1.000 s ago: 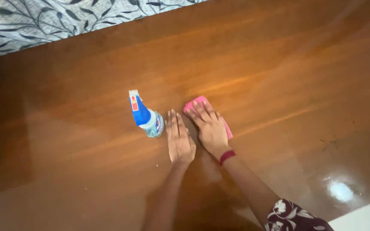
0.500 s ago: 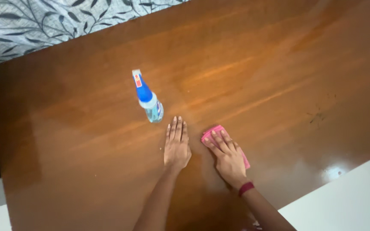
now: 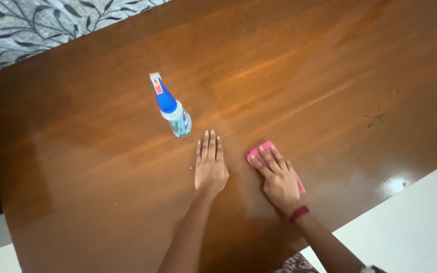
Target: The person wipes the top surface and the front drawer of a wooden desk with a cloth and a spray cleaner.
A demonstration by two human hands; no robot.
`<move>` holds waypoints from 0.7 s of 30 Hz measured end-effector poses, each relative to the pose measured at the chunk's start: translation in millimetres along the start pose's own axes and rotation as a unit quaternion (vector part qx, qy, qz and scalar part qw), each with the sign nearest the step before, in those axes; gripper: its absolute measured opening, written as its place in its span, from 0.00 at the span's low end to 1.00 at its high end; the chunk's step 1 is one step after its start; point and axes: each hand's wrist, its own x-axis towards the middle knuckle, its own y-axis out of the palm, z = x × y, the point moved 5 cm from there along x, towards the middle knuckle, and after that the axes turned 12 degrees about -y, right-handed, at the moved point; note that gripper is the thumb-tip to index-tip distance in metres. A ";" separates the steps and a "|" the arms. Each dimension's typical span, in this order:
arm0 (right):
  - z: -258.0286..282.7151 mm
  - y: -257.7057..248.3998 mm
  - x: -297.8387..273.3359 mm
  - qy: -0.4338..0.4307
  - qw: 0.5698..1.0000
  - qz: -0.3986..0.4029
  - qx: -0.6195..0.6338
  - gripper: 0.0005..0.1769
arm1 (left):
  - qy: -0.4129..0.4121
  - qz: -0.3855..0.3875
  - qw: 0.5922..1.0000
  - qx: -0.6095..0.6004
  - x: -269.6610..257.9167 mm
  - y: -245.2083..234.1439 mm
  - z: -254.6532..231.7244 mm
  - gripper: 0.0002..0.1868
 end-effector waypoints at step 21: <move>-131.2 6.4 69.3 0.027 0.994 -0.100 -0.014 0.38 | -0.035 -0.041 0.999 0.005 47.2 8.6 -39.3 0.34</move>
